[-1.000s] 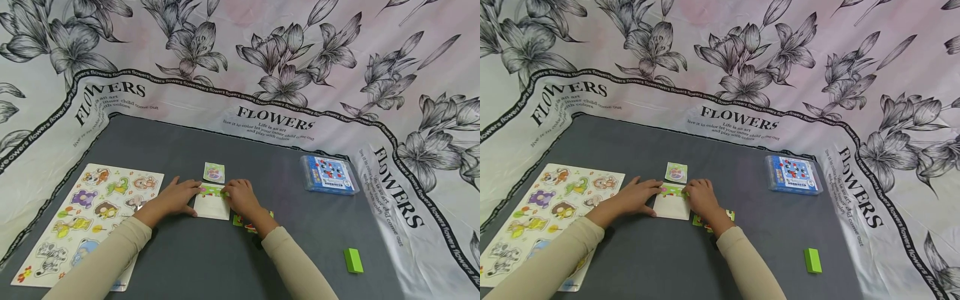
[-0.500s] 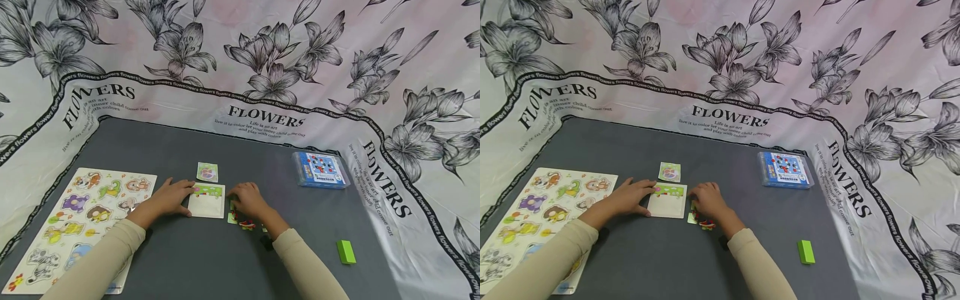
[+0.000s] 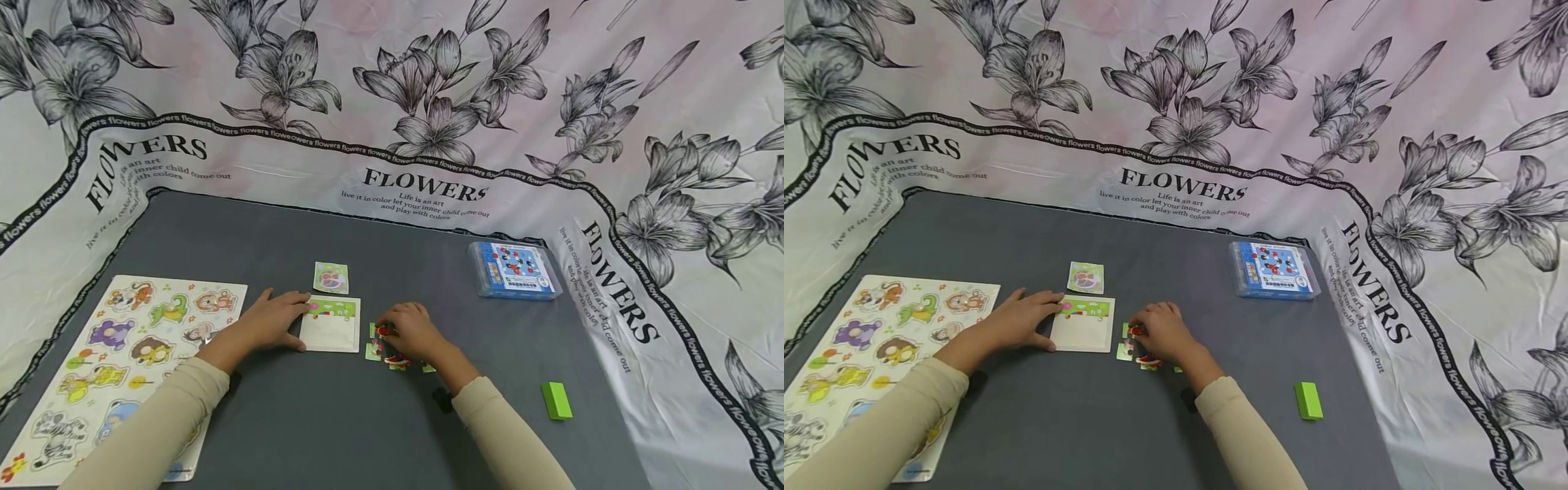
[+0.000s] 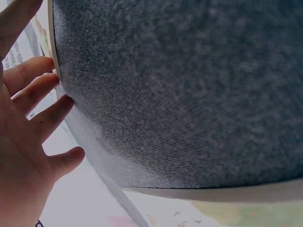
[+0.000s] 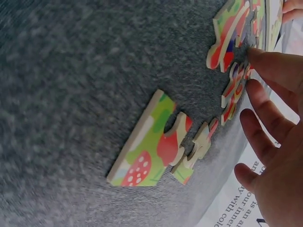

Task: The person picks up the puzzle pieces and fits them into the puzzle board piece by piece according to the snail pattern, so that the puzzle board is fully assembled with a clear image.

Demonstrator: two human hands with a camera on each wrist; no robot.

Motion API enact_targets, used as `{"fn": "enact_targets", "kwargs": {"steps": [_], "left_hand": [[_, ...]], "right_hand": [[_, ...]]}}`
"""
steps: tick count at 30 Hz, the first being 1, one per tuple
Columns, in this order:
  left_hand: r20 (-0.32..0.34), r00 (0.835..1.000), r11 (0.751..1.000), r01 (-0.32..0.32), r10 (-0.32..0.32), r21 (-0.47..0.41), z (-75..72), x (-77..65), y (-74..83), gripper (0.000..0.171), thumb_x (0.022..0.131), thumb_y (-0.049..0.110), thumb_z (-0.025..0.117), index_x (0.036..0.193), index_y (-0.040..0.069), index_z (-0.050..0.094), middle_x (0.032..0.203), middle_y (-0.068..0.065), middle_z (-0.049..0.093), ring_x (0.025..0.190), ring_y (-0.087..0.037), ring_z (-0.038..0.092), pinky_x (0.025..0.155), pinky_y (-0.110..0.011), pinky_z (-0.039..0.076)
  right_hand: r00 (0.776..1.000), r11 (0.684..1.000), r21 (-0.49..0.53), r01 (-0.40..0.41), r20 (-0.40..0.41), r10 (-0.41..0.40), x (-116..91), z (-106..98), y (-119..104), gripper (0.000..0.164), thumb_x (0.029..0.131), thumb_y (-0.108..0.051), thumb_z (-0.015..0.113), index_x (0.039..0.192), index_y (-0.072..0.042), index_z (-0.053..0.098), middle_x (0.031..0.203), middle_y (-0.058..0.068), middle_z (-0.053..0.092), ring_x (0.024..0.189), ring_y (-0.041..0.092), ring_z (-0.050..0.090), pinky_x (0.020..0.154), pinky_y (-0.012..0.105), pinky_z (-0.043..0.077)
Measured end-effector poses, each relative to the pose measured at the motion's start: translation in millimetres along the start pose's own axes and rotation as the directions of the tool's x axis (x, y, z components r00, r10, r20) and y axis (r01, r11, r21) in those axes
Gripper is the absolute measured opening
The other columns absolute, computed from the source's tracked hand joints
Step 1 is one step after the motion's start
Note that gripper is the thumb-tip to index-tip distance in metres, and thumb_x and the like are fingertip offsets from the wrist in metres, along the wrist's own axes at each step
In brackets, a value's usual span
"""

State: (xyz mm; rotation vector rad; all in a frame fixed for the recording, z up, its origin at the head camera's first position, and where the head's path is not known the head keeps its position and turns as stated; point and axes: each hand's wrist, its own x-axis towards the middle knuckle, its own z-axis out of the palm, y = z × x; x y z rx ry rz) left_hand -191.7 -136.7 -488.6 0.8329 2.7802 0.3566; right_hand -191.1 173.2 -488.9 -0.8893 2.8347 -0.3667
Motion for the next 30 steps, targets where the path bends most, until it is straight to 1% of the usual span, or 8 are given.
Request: {"fn": "enact_targets", "kwargs": {"steps": [3,10,15,21,24,27,30], "left_hand": [[0.0,1.0,1.0,0.002,-0.002,-0.006,-0.1,-2.7,-2.7,0.08,0.074,0.048,0.08,0.136,0.003,0.055,0.148,-0.015,0.044,0.138,-0.035,0.038,0.106,-0.072,0.022],[-0.007,1.0,1.0,0.003,-0.003,-0.005,-1.6,-8.1,-6.3,0.08,0.074,0.047,0.081,0.136,0.003,0.056,0.148,-0.015,0.044,0.138,-0.035,0.038,0.106,-0.072,0.022],[-0.01,1.0,1.0,0.002,-0.002,-0.012,-3.2,-11.1,-5.3,0.08,0.073,0.047,0.081,0.136,0.003,0.056,0.149,-0.015,0.044,0.138,-0.035,0.038,0.106,-0.071,0.023],[-0.011,1.0,1.0,-0.003,0.002,-0.014,-3.1,-9.2,-2.6,0.08,0.073,0.048,0.081,0.136,0.004,0.056,0.149,-0.013,0.044,0.139,-0.034,0.038,0.107,-0.07,0.023],[-0.01,1.0,1.0,-0.008,0.007,-0.016,-3.7,-7.3,-1.7,0.08,0.073,0.048,0.081,0.136,0.004,0.056,0.149,-0.013,0.044,0.139,-0.034,0.038,0.107,-0.07,0.023],[-0.001,1.0,1.0,-0.009,0.009,-0.014,-4.1,-5.7,-1.6,0.081,0.074,0.048,0.08,0.137,0.005,0.055,0.15,-0.013,0.043,0.14,-0.034,0.037,0.107,-0.07,0.023],[0.009,1.0,1.0,0.002,-0.002,-0.003,-4.7,-5.4,-1.9,0.082,0.074,0.05,0.079,0.138,0.005,0.054,0.15,-0.013,0.043,0.14,-0.034,0.037,0.107,-0.07,0.023]], "right_hand": [[1.0,1.0,-0.001,0.003,0.006,-0.003,3.2,1.0,-1.8,0.024,0.087,-0.019,0.074,0.111,-0.019,0.072,0.116,0.001,0.066,0.117,0.026,0.055,0.108,0.056,0.032],[1.0,1.0,0.018,0.01,-0.014,-0.01,10.3,-1.6,-10.8,0.024,0.087,-0.02,0.074,0.111,-0.019,0.073,0.115,0.002,0.066,0.114,0.026,0.056,0.107,0.057,0.033],[0.999,0.999,0.013,0.046,-0.02,-0.046,17.5,-5.8,-18.9,0.024,0.088,-0.021,0.073,0.112,-0.019,0.072,0.113,0.001,0.066,0.113,0.024,0.056,0.107,0.055,0.033],[0.998,0.998,0.04,0.038,-0.042,-0.036,25.5,-12.5,-27.0,0.025,0.087,-0.021,0.074,0.112,-0.018,0.072,0.115,0.003,0.065,0.117,0.03,0.054,0.107,0.057,0.032],[0.999,0.998,0.051,0.033,-0.045,-0.031,31.4,-12.6,-32.0,0.025,0.087,-0.021,0.074,0.112,-0.017,0.072,0.114,0.004,0.066,0.117,0.031,0.054,0.107,0.057,0.032],[0.998,0.998,0.044,0.054,-0.031,-0.052,40.0,-8.9,-40.0,0.025,0.088,-0.021,0.073,0.112,-0.016,0.072,0.115,0.003,0.066,0.117,0.029,0.055,0.107,0.055,0.033],[0.996,0.995,0.035,0.092,-0.023,-0.092,50.8,-4.2,-51.2,0.025,0.089,-0.022,0.071,0.114,-0.017,0.071,0.115,0.003,0.067,0.117,0.027,0.055,0.107,0.054,0.034]]}}
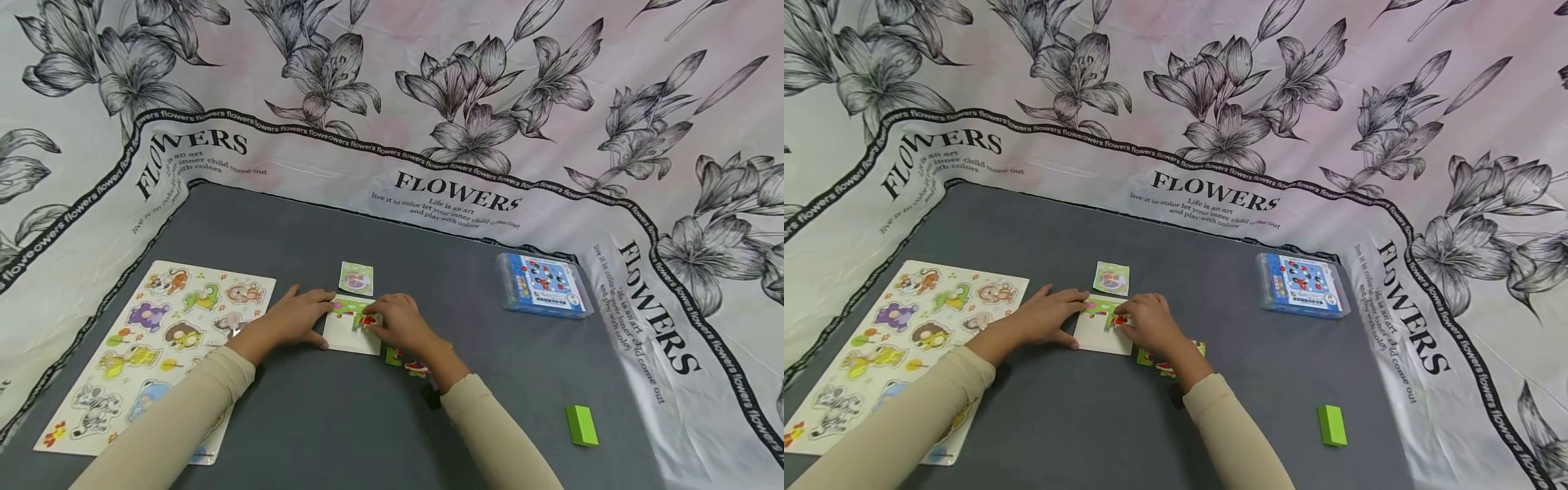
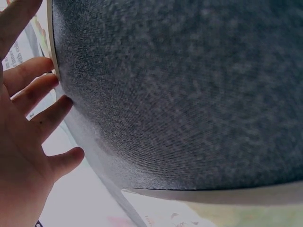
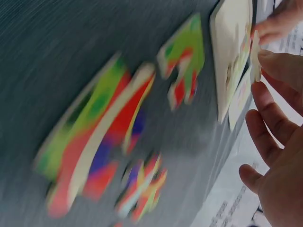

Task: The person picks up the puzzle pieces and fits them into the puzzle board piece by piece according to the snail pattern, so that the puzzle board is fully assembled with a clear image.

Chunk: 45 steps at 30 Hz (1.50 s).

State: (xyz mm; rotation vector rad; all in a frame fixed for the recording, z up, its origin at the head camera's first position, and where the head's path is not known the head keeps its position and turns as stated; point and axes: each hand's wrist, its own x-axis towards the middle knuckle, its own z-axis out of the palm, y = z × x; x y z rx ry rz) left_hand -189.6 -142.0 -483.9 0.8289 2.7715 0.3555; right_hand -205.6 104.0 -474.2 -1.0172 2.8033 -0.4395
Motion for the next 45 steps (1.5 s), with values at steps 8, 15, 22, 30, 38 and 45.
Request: {"fn": "enact_targets", "kwargs": {"steps": [8,15,22,30,38,45], "left_hand": [[0.005,1.0,1.0,0.009,-0.009,0.025,1.4,3.8,0.4,0.082,0.073,0.053,0.078,0.137,0.006,0.056,0.151,-0.01,0.042,0.14,-0.031,0.036,0.108,-0.068,0.024],[-0.001,1.0,1.0,0.006,-0.006,0.017,-0.5,-0.5,-0.7,0.081,0.074,0.051,0.078,0.136,0.005,0.056,0.151,-0.011,0.043,0.14,-0.032,0.037,0.108,-0.068,0.025],[0.0,1.0,1.0,0.005,-0.005,0.021,0.0,0.4,0.0,0.08,0.074,0.05,0.078,0.136,0.005,0.056,0.15,-0.012,0.043,0.14,-0.033,0.037,0.107,-0.068,0.025],[0.0,1.0,1.0,0.006,-0.006,0.024,-0.3,-0.1,0.3,0.079,0.075,0.05,0.078,0.136,0.005,0.056,0.15,-0.012,0.043,0.14,-0.033,0.037,0.107,-0.068,0.026],[-0.023,1.0,1.0,0.0,0.0,0.021,-2.2,0.7,0.1,0.076,0.074,0.047,0.08,0.133,0.005,0.058,0.148,-0.013,0.045,0.138,-0.033,0.039,0.107,-0.069,0.026],[-0.005,1.0,1.0,0.006,-0.006,0.002,-0.8,0.1,1.8,0.079,0.074,0.048,0.079,0.135,0.003,0.057,0.15,-0.013,0.043,0.14,-0.034,0.037,0.107,-0.069,0.024]], "right_hand": [[1.0,0.999,-0.024,0.024,0.01,-0.024,18.1,15.9,-17.4,0.032,0.092,-0.029,0.067,0.124,-0.023,0.067,0.125,-0.001,0.064,0.121,0.022,0.054,0.108,0.051,0.033],[0.998,0.996,-0.061,0.062,0.003,-0.062,22.4,24.2,-23.6,0.025,0.093,-0.029,0.066,0.117,-0.025,0.072,0.112,-0.002,0.067,0.112,0.02,0.056,0.104,0.049,0.036],[0.997,0.972,-0.221,0.076,-0.013,-0.081,23.4,29.9,-26.7,0.024,0.09,-0.028,0.07,0.114,-0.029,0.074,0.103,-0.006,0.065,0.108,0.016,0.056,0.109,0.051,0.032],[0.994,0.931,-0.356,0.082,-0.039,-0.103,23.2,29.5,-36.9,0.02,0.094,-0.027,0.064,0.111,-0.031,0.074,0.099,-0.007,0.064,0.107,0.017,0.056,0.108,0.055,0.033],[0.996,0.917,-0.393,0.07,-0.018,-0.084,24.7,27.0,-39.3,0.021,0.096,-0.027,0.061,0.113,-0.032,0.073,0.104,-0.007,0.065,0.113,0.019,0.056,0.109,0.055,0.033],[0.999,0.98,-0.199,0.03,-0.02,-0.034,16.1,23.4,-32.9,0.027,0.094,-0.026,0.065,0.12,-0.027,0.07,0.115,-0.004,0.065,0.116,0.02,0.055,0.109,0.053,0.033]]}}
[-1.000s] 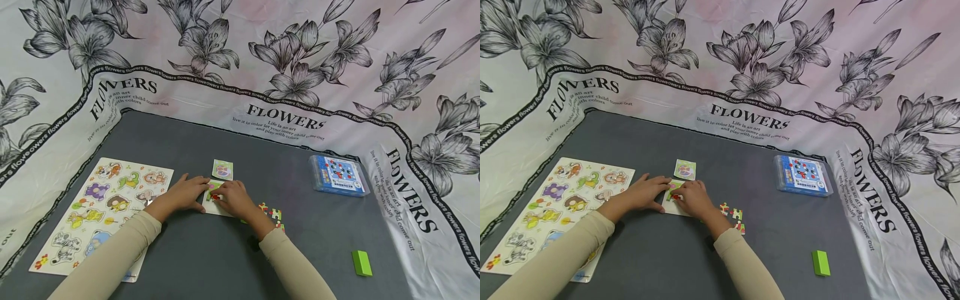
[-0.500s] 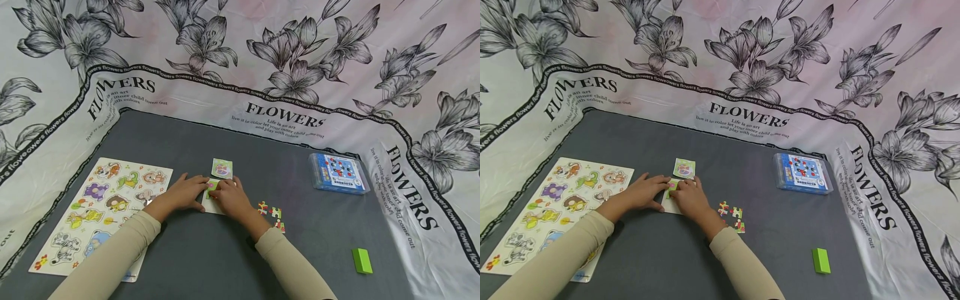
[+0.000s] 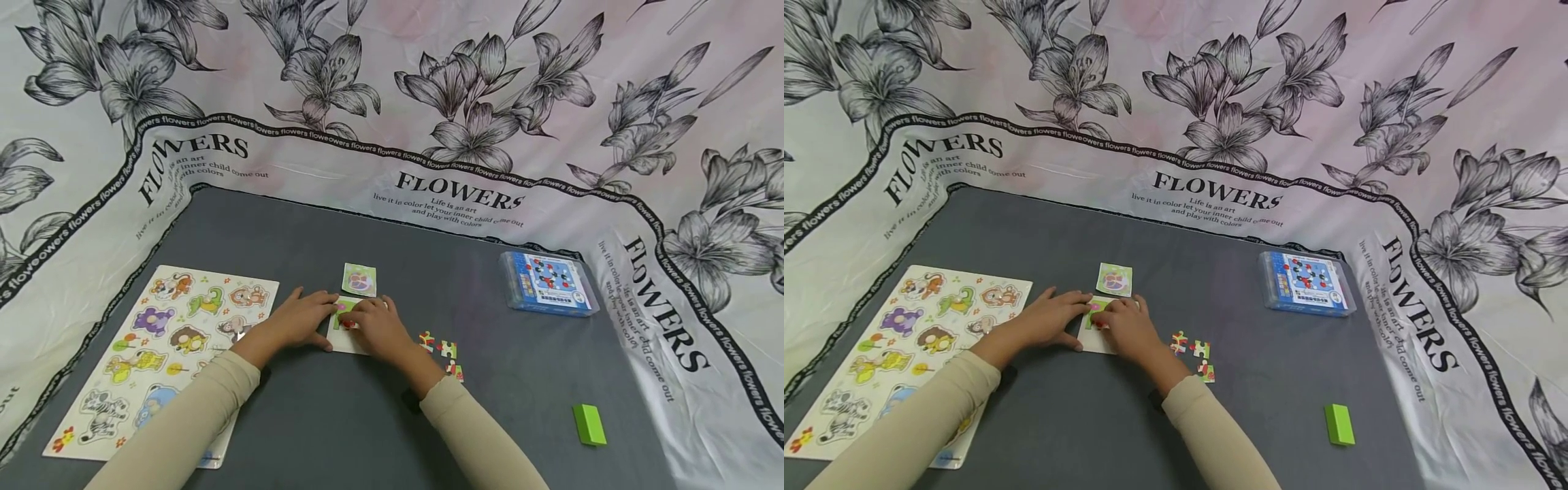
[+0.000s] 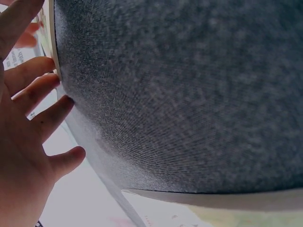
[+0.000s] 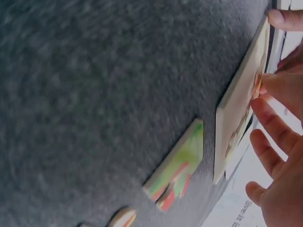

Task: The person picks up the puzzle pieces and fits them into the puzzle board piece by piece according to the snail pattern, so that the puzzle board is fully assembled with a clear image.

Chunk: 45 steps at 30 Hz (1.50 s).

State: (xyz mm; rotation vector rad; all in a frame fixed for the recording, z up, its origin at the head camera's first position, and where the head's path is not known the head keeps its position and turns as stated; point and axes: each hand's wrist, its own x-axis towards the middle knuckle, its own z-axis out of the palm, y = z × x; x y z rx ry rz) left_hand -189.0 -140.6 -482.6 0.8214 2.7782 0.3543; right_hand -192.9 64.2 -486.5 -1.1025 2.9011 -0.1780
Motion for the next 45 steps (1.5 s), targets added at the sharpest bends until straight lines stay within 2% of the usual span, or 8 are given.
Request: {"fn": "enact_targets", "kwargs": {"steps": [5,13,19,26,32,39,45], "left_hand": [[0.01,1.0,1.0,0.002,-0.002,-0.013,3.3,6.2,4.2,0.081,0.074,0.049,0.08,0.137,0.005,0.055,0.151,-0.012,0.042,0.141,-0.033,0.036,0.109,-0.068,0.023],[-0.003,1.0,0.999,0.006,-0.006,-0.032,3.2,3.7,2.9,0.08,0.073,0.047,0.081,0.136,0.004,0.056,0.15,-0.013,0.043,0.14,-0.033,0.037,0.108,-0.069,0.022],[0.003,1.0,0.999,0.015,-0.015,-0.037,1.2,-1.0,-1.1,0.081,0.073,0.046,0.082,0.136,0.003,0.056,0.149,-0.014,0.043,0.139,-0.035,0.037,0.108,-0.07,0.021],[0.005,1.0,0.999,0.005,-0.005,-0.044,2.9,1.2,-1.2,0.08,0.075,0.046,0.081,0.136,0.003,0.055,0.15,-0.016,0.042,0.139,-0.036,0.036,0.108,-0.07,0.021],[0.0,1.0,0.999,0.0,0.0,-0.037,4.5,2.2,-1.5,0.081,0.074,0.046,0.081,0.137,0.003,0.055,0.15,-0.016,0.042,0.139,-0.037,0.036,0.107,-0.071,0.022],[-0.018,1.0,0.999,-0.006,0.005,-0.043,3.0,1.0,-1.9,0.081,0.073,0.045,0.082,0.136,0.002,0.055,0.149,-0.016,0.043,0.138,-0.037,0.038,0.106,-0.071,0.023],[-0.003,1.0,0.999,-0.011,0.011,-0.052,2.2,2.0,1.9,0.08,0.074,0.045,0.081,0.136,0.002,0.055,0.149,-0.017,0.043,0.138,-0.038,0.037,0.106,-0.071,0.023]], "right_hand": [[0.999,0.996,0.081,-0.046,-0.004,0.047,-16.2,-5.2,17.6,0.029,0.095,-0.024,0.064,0.124,-0.024,0.067,0.12,-0.001,0.065,0.119,0.021,0.054,0.108,0.048,0.034],[0.996,0.99,0.11,-0.09,-0.016,0.092,-49.7,-6.7,50.2,0.03,0.091,-0.02,0.069,0.121,-0.018,0.068,0.118,0.004,0.066,0.118,0.026,0.055,0.107,0.051,0.035],[0.991,0.983,0.13,-0.129,-0.022,0.133,-70.1,-7.5,68.4,0.034,0.089,-0.021,0.071,0.122,-0.017,0.067,0.119,0.005,0.065,0.118,0.029,0.054,0.107,0.053,0.034],[0.986,0.978,0.129,-0.161,-0.021,0.165,-90.9,-10.9,87.4,0.032,0.089,-0.019,0.072,0.121,-0.016,0.069,0.116,0.005,0.066,0.116,0.029,0.055,0.106,0.053,0.035],[0.984,0.974,0.136,-0.179,0.019,0.178,-104.0,-11.7,94.2,0.027,0.089,-0.022,0.072,0.116,-0.019,0.071,0.113,0.002,0.065,0.112,0.028,0.054,0.103,0.053,0.037],[0.986,0.978,0.123,-0.167,0.027,0.165,-106.7,-12.7,94.1,0.028,0.089,-0.025,0.072,0.117,-0.019,0.071,0.113,0.001,0.064,0.109,0.026,0.056,0.1,0.052,0.04],[0.985,0.977,0.129,-0.17,0.034,0.167,-108.8,-12.4,94.6,0.03,0.088,-0.022,0.073,0.118,-0.018,0.07,0.113,0.002,0.065,0.106,0.025,0.057,0.099,0.052,0.041]]}}
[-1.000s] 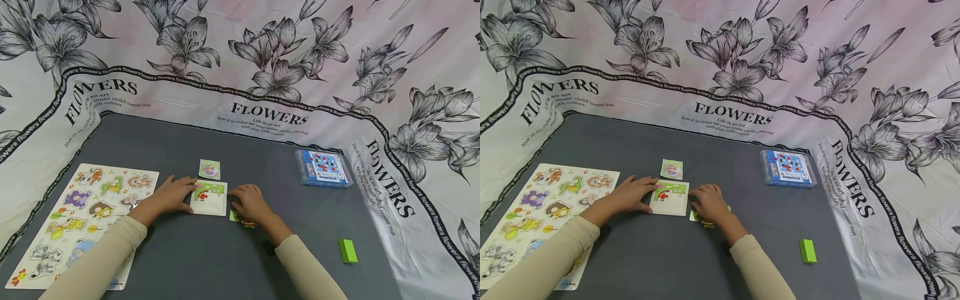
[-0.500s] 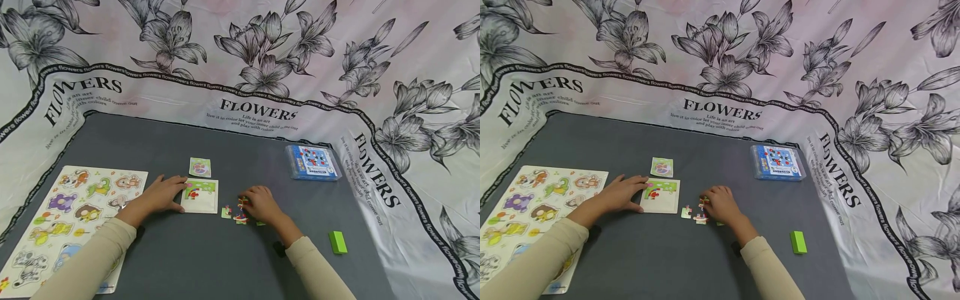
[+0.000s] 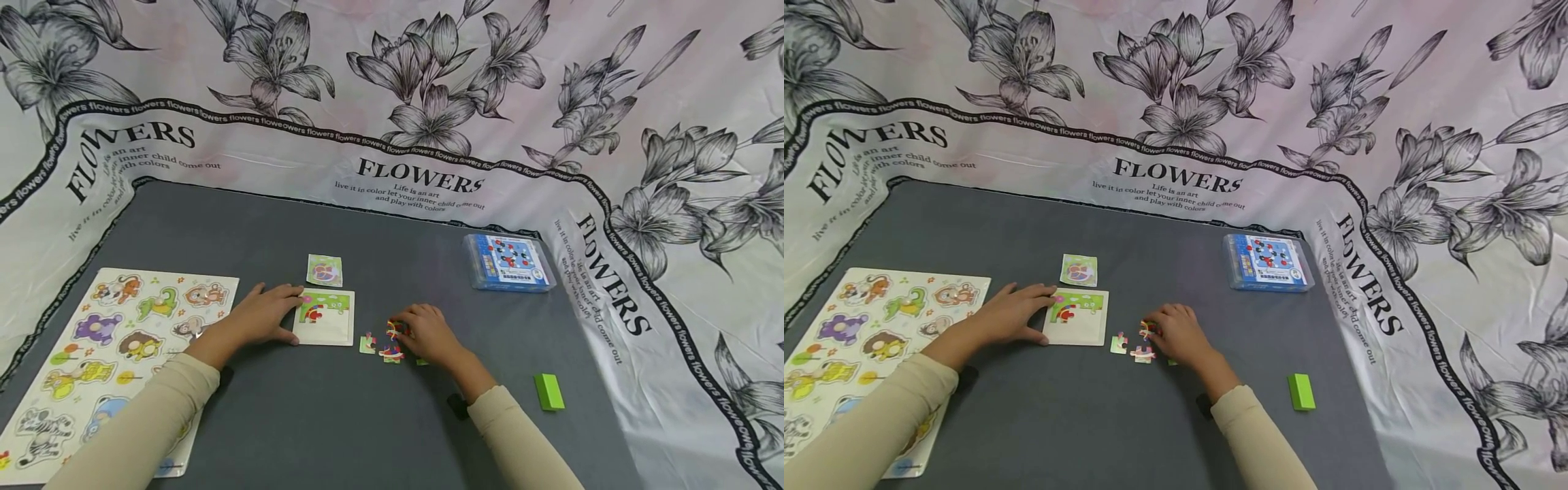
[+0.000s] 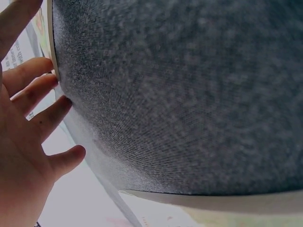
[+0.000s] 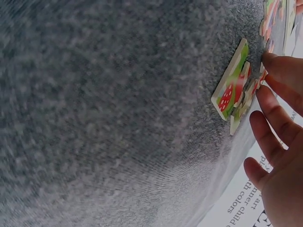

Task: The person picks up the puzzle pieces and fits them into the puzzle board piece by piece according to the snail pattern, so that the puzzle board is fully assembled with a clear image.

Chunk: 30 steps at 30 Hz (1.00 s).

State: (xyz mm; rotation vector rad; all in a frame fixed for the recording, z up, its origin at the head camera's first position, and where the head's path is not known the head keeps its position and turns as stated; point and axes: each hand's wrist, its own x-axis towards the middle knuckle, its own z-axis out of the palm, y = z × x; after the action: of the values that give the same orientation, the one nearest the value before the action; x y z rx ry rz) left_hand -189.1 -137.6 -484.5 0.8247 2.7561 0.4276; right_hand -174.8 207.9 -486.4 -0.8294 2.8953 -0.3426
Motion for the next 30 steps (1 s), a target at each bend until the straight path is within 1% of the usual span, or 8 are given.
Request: {"fn": "enact_targets", "kwargs": {"steps": [6,10,13,17,21,25,30], "left_hand": [[-0.004,1.0,1.0,0.003,-0.003,0.005,-2.4,-4.3,-5.7,0.079,0.075,0.044,0.081,0.136,0.002,0.055,0.149,-0.016,0.043,0.138,-0.037,0.037,0.106,-0.071,0.023],[-0.006,1.0,1.0,0.004,-0.004,0.009,-1.5,-3.6,-7.9,0.079,0.074,0.044,0.081,0.136,0.002,0.055,0.149,-0.016,0.043,0.138,-0.037,0.037,0.106,-0.071,0.023],[-0.003,1.0,1.0,0.007,-0.007,0.013,-1.0,-2.3,-7.4,0.08,0.074,0.045,0.082,0.136,0.002,0.055,0.149,-0.015,0.043,0.139,-0.037,0.037,0.107,-0.071,0.022],[0.004,1.0,1.0,0.01,-0.01,0.008,0.1,-0.2,-5.7,0.081,0.074,0.046,0.081,0.136,0.002,0.055,0.15,-0.015,0.043,0.139,-0.035,0.037,0.107,-0.07,0.022],[0.003,1.0,1.0,0.011,-0.011,0.001,0.7,0.2,-3.8,0.08,0.074,0.046,0.081,0.135,0.003,0.056,0.149,-0.014,0.043,0.139,-0.034,0.037,0.107,-0.07,0.023],[-0.007,1.0,1.0,0.015,-0.015,0.001,0.3,-1.2,-2.7,0.078,0.074,0.046,0.081,0.135,0.003,0.056,0.149,-0.013,0.044,0.139,-0.033,0.038,0.107,-0.07,0.024],[-0.012,1.0,1.0,0.007,-0.007,0.001,-0.8,-1.8,-3.5,0.078,0.075,0.046,0.081,0.135,0.003,0.056,0.149,-0.014,0.044,0.138,-0.033,0.038,0.106,-0.07,0.025]], "right_hand": [[0.999,1.0,0.008,0.02,-0.027,-0.02,9.5,2.8,-4.2,0.03,0.088,-0.022,0.073,0.118,-0.018,0.07,0.11,0.002,0.065,0.104,0.024,0.057,0.098,0.052,0.041],[0.997,0.999,-0.002,0.05,-0.05,-0.051,21.7,2.6,-11.4,0.031,0.088,-0.023,0.073,0.119,-0.02,0.07,0.111,0.0,0.065,0.108,0.022,0.057,0.1,0.05,0.041],[0.996,0.997,-0.011,0.081,-0.04,-0.081,32.7,1.5,-22.7,0.031,0.089,-0.024,0.072,0.12,-0.021,0.069,0.114,-0.001,0.065,0.111,0.022,0.057,0.103,0.049,0.039],[0.992,0.992,-0.019,0.127,-0.015,-0.128,47.3,2.3,-43.1,0.032,0.09,-0.025,0.071,0.121,-0.02,0.068,0.115,-0.001,0.065,0.113,0.021,0.056,0.107,0.046,0.036],[0.986,0.985,-0.043,0.165,-0.001,-0.165,61.3,7.7,-63.1,0.03,0.091,-0.027,0.07,0.12,-0.02,0.069,0.113,0.0,0.064,0.113,0.021,0.055,0.107,0.044,0.035],[0.985,0.983,-0.069,0.171,0.003,-0.172,73.1,14.2,-77.5,0.028,0.092,-0.027,0.068,0.119,-0.021,0.07,0.111,-0.001,0.065,0.113,0.019,0.055,0.107,0.044,0.035],[0.987,0.983,-0.092,0.158,0.003,-0.158,81.0,19.7,-86.2,0.026,0.092,-0.028,0.067,0.118,-0.024,0.071,0.111,-0.003,0.065,0.112,0.018,0.054,0.108,0.043,0.034]]}}
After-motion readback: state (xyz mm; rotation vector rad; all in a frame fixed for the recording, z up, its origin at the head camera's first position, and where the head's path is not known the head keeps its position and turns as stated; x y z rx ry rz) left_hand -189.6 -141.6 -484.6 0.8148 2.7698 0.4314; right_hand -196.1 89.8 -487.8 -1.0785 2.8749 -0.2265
